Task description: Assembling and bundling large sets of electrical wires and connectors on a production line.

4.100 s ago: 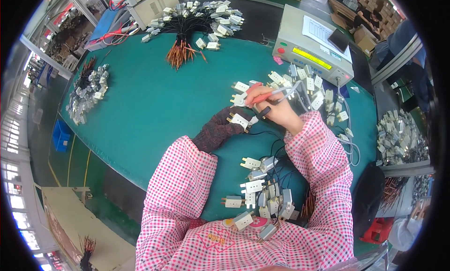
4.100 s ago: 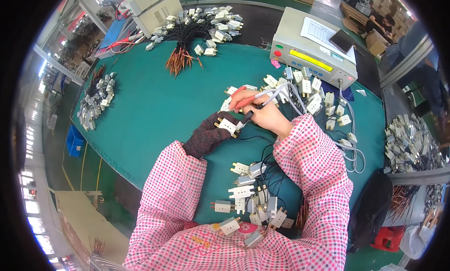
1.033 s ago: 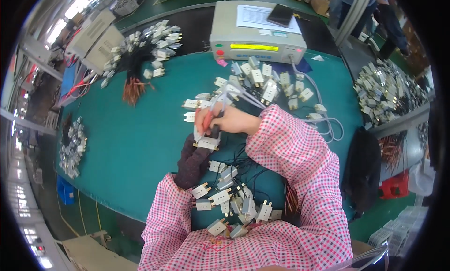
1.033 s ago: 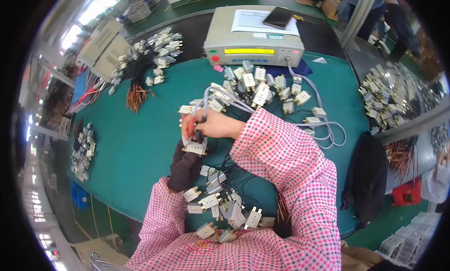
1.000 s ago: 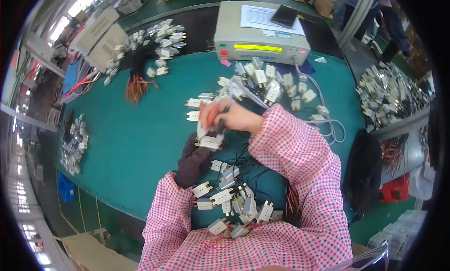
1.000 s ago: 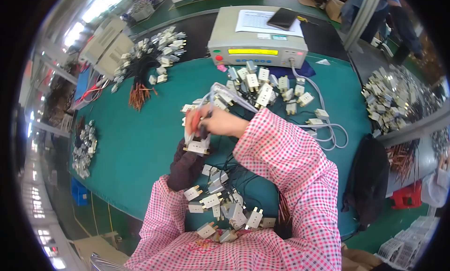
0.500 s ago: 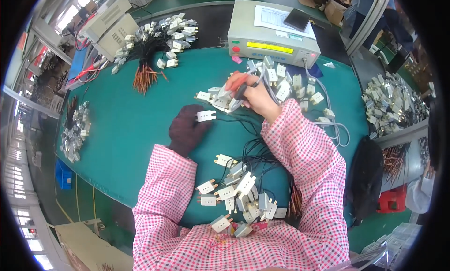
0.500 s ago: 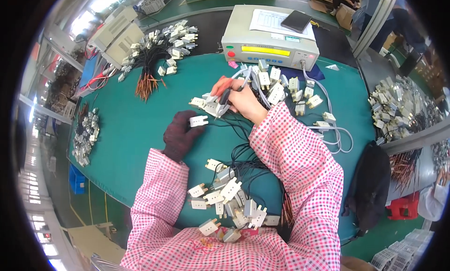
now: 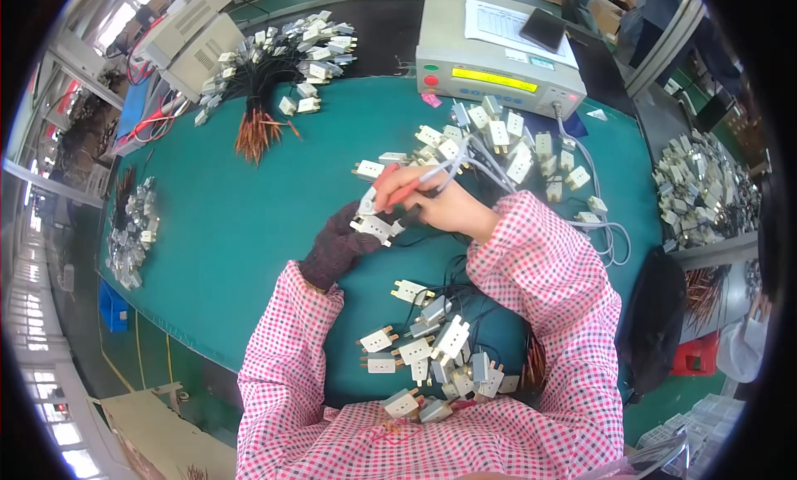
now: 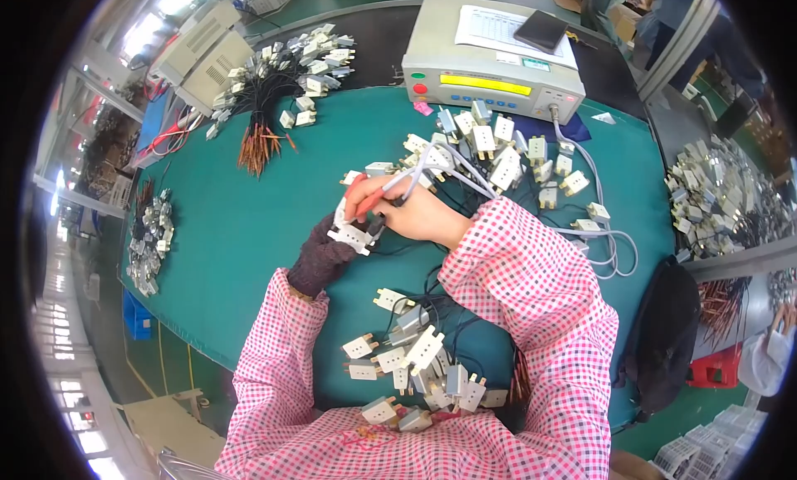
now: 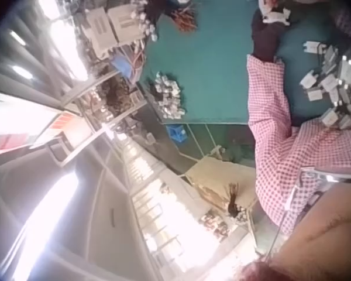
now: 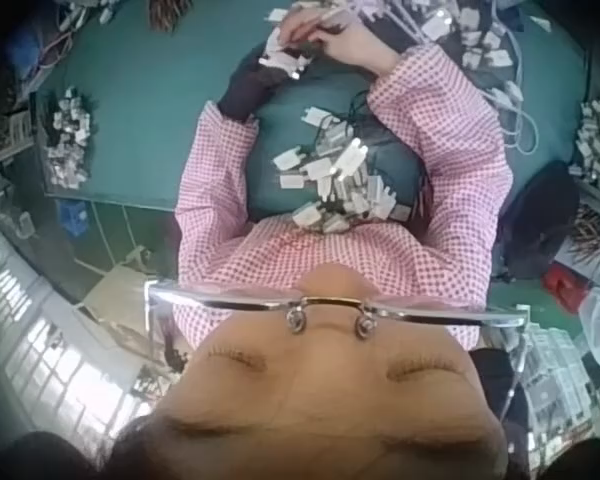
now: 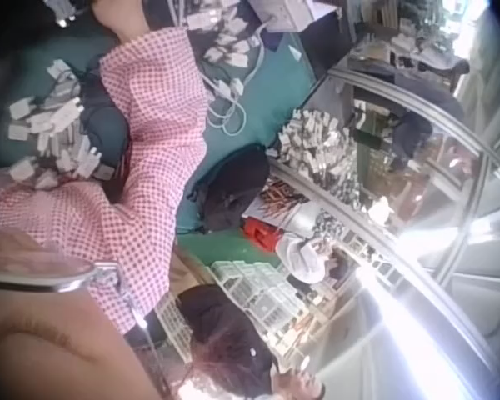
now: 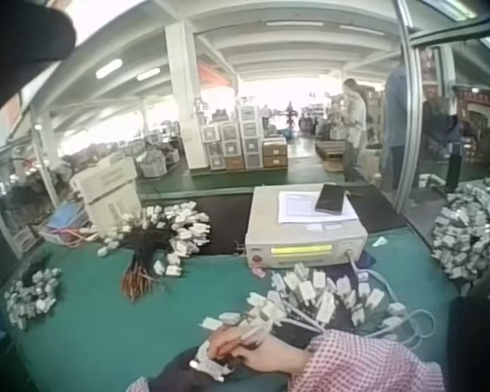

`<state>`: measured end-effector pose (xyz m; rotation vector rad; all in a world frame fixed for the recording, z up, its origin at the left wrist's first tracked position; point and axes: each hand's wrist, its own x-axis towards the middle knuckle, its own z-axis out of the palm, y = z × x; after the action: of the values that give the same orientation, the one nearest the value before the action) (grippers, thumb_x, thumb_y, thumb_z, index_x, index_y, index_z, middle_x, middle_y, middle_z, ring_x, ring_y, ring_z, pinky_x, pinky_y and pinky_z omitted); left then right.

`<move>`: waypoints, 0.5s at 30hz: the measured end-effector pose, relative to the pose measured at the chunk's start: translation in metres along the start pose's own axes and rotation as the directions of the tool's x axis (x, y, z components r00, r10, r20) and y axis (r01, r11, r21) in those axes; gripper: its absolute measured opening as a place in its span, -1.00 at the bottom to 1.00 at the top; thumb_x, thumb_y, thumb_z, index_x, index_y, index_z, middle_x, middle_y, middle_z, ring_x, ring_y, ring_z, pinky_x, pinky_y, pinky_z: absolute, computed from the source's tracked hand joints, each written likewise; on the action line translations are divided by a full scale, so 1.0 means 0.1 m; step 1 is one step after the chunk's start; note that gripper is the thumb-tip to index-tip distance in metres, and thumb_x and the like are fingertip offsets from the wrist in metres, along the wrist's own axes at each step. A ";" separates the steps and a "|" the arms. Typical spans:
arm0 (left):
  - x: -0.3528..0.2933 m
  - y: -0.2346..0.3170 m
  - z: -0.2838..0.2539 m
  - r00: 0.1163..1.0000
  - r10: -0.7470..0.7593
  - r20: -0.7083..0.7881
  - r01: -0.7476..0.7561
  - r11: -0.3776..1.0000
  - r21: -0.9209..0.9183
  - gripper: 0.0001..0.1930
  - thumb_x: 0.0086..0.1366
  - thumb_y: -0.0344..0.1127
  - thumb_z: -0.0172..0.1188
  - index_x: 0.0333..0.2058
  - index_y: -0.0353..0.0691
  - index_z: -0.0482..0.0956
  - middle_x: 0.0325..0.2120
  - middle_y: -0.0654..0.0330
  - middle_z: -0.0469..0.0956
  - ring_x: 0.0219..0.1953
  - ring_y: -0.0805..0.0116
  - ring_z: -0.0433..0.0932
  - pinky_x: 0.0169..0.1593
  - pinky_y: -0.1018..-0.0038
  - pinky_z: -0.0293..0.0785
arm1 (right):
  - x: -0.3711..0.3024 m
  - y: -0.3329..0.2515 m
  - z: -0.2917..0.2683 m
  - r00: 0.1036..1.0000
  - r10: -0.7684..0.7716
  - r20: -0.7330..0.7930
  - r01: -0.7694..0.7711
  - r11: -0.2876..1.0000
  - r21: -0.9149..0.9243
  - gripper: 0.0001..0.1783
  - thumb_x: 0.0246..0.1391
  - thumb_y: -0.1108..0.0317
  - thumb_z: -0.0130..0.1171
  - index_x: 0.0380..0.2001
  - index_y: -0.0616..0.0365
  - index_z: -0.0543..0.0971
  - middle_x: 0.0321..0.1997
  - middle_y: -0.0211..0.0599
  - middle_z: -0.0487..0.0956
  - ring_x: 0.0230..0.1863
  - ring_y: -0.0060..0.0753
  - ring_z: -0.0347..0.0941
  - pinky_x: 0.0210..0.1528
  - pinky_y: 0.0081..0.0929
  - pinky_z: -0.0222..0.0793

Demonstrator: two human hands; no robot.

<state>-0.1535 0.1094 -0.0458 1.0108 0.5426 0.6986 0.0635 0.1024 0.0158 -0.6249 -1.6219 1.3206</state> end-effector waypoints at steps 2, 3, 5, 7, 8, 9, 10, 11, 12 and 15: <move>0.02 0.01 0.00 0.999 -0.004 -0.034 0.003 0.999 -0.047 -0.44 -0.01 -0.61 0.16 0.05 -0.28 0.34 -0.12 0.12 0.49 -0.15 0.34 0.50 -0.10 0.46 0.45 | -0.03 -0.01 0.02 0.999 -0.039 -0.034 0.036 0.995 -0.093 -0.68 -0.18 0.73 -0.12 -0.40 0.25 0.56 -0.29 -0.24 0.54 -0.16 -0.34 0.42 -0.11 -0.47 0.33; 0.05 0.02 -0.01 1.000 -0.003 -0.003 0.002 0.999 -0.049 -0.44 -0.01 -0.60 0.17 0.04 -0.27 0.34 -0.13 0.13 0.49 -0.15 0.33 0.50 -0.10 0.46 0.45 | -0.02 -0.03 0.02 0.998 -0.055 -0.030 0.051 0.990 -0.128 -0.68 -0.19 0.74 -0.12 -0.40 0.25 0.56 -0.30 -0.23 0.55 -0.15 -0.31 0.43 -0.11 -0.47 0.34; 0.01 0.04 -0.03 0.999 -0.044 -0.008 0.044 0.998 -0.048 -0.47 0.01 -0.58 0.19 0.03 -0.26 0.35 -0.15 0.15 0.50 -0.17 0.34 0.50 -0.11 0.46 0.45 | 0.00 -0.02 0.04 0.998 -0.064 -0.019 0.060 0.986 -0.155 -0.68 -0.19 0.74 -0.12 -0.40 0.25 0.56 -0.31 -0.22 0.55 -0.15 -0.28 0.43 -0.11 -0.46 0.34; 0.01 0.06 -0.05 0.999 -0.034 -0.002 0.034 0.999 -0.042 -0.47 0.01 -0.57 0.20 0.03 -0.26 0.35 -0.16 0.15 0.50 -0.17 0.35 0.50 -0.12 0.47 0.45 | 0.01 0.00 0.05 0.997 -0.069 -0.036 0.061 0.981 -0.185 -0.67 -0.23 0.75 -0.11 -0.40 0.25 0.57 -0.31 -0.21 0.55 -0.13 -0.25 0.43 -0.09 -0.45 0.34; 0.02 0.06 -0.04 1.000 -0.025 0.011 0.026 0.999 -0.032 -0.47 0.02 -0.56 0.20 0.03 -0.26 0.35 -0.17 0.16 0.50 -0.17 0.36 0.50 -0.12 0.47 0.45 | 0.01 0.00 0.04 0.997 -0.066 -0.031 0.059 0.981 -0.185 -0.67 -0.23 0.75 -0.11 -0.40 0.25 0.57 -0.31 -0.21 0.55 -0.13 -0.25 0.43 -0.09 -0.45 0.34; 0.04 0.07 -0.03 1.000 -0.022 0.009 0.022 0.999 -0.035 -0.47 0.02 -0.56 0.20 0.03 -0.26 0.35 -0.17 0.16 0.50 -0.17 0.36 0.50 -0.12 0.47 0.45 | 0.01 -0.01 0.00 0.997 -0.072 -0.019 0.067 0.978 -0.196 -0.67 -0.24 0.75 -0.10 -0.41 0.26 0.57 -0.30 -0.21 0.55 -0.13 -0.26 0.43 -0.08 -0.45 0.34; 0.06 0.07 -0.03 0.999 -0.031 0.012 0.031 0.999 -0.032 -0.47 0.02 -0.55 0.20 0.03 -0.26 0.34 -0.18 0.16 0.50 -0.17 0.36 0.49 -0.12 0.47 0.45 | 0.00 -0.01 -0.01 0.997 -0.079 -0.011 0.075 0.975 -0.207 -0.67 -0.25 0.75 -0.09 -0.41 0.26 0.57 -0.29 -0.21 0.55 -0.12 -0.27 0.43 -0.07 -0.45 0.34; 0.07 0.08 -0.01 0.999 -0.039 0.017 0.039 0.999 -0.027 -0.47 0.02 -0.54 0.21 0.03 -0.26 0.34 -0.18 0.16 0.50 -0.17 0.37 0.49 -0.13 0.47 0.45 | 0.00 -0.03 -0.02 0.998 -0.066 -0.011 0.062 0.974 -0.220 -0.66 -0.26 0.75 -0.09 -0.41 0.25 0.57 -0.27 -0.19 0.56 -0.11 -0.25 0.43 -0.05 -0.43 0.33; 0.07 0.10 0.02 0.999 -0.038 0.024 0.039 0.999 -0.026 -0.47 0.02 -0.54 0.21 0.03 -0.26 0.34 -0.18 0.16 0.50 -0.17 0.37 0.49 -0.13 0.47 0.45 | 0.00 -0.06 -0.01 0.998 -0.068 -0.015 0.063 0.972 -0.225 -0.66 -0.26 0.75 -0.09 -0.41 0.25 0.57 -0.27 -0.19 0.56 -0.11 -0.25 0.43 -0.05 -0.43 0.33; 0.04 0.11 0.02 0.999 -0.050 0.005 0.050 0.997 -0.064 -0.45 0.02 -0.51 0.22 0.04 -0.24 0.33 -0.18 0.16 0.50 -0.17 0.34 0.50 -0.12 0.43 0.46 | 0.02 -0.08 0.01 0.995 -0.104 -0.003 0.100 0.961 -0.258 -0.66 -0.25 0.74 -0.07 -0.39 0.22 0.57 -0.28 -0.17 0.56 -0.10 -0.18 0.44 -0.04 -0.38 0.33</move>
<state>-0.1531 0.1151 -0.0353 0.9356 0.5377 0.6655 0.0632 0.1008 0.0242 -0.6949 -1.8040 1.0354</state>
